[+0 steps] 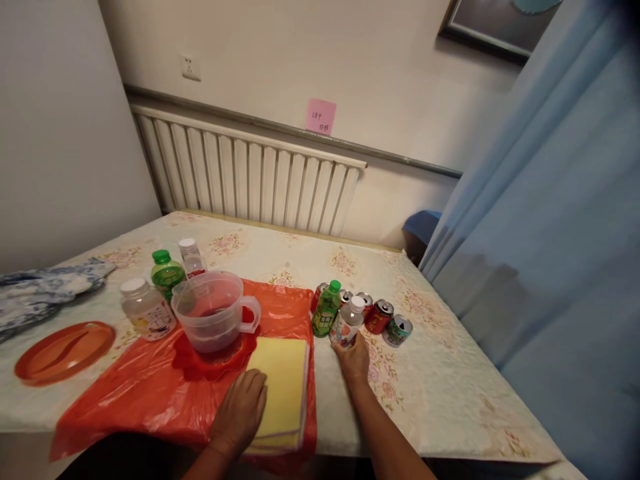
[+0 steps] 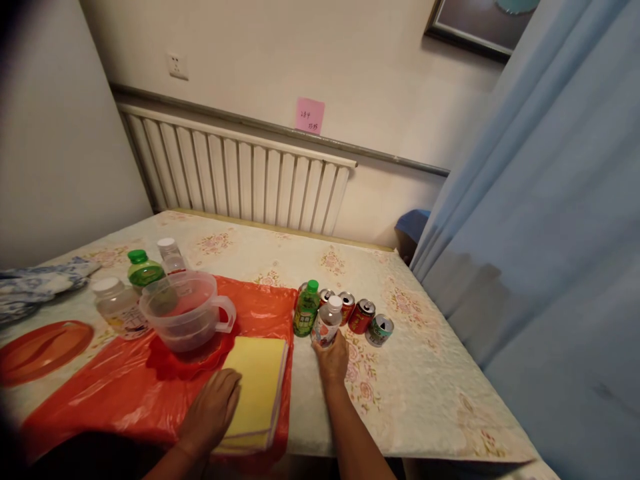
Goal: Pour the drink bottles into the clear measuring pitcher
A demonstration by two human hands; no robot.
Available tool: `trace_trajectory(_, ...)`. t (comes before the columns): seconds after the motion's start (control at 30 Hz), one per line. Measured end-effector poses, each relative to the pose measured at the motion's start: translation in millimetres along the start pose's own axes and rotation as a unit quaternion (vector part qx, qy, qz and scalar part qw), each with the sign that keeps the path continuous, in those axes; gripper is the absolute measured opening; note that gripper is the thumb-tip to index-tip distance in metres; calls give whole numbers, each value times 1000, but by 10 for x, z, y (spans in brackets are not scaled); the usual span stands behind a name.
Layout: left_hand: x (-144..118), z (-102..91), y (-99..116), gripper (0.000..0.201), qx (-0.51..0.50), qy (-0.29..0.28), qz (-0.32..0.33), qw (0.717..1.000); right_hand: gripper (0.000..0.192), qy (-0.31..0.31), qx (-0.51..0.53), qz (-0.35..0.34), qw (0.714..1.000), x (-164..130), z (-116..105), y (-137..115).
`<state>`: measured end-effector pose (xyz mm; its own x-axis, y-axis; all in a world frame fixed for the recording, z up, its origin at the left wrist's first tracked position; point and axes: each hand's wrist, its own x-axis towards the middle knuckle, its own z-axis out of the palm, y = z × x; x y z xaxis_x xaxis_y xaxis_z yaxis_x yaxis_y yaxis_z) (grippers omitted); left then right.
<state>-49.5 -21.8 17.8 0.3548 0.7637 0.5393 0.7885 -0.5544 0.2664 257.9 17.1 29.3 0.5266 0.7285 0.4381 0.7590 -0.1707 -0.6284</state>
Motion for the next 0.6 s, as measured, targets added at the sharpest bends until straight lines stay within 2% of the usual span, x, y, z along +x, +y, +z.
trace_trajectory(0.37, -11, 20, -19, 18, 6, -3, 7, 1000, 49, 3, 2, -13, 1000, 18, 30, 20)
trace_trajectory(0.6, -11, 17, -9, 17, 5, 0, 1, 1000, 41, 18, -1, -12, 1000, 17, 60, 23)
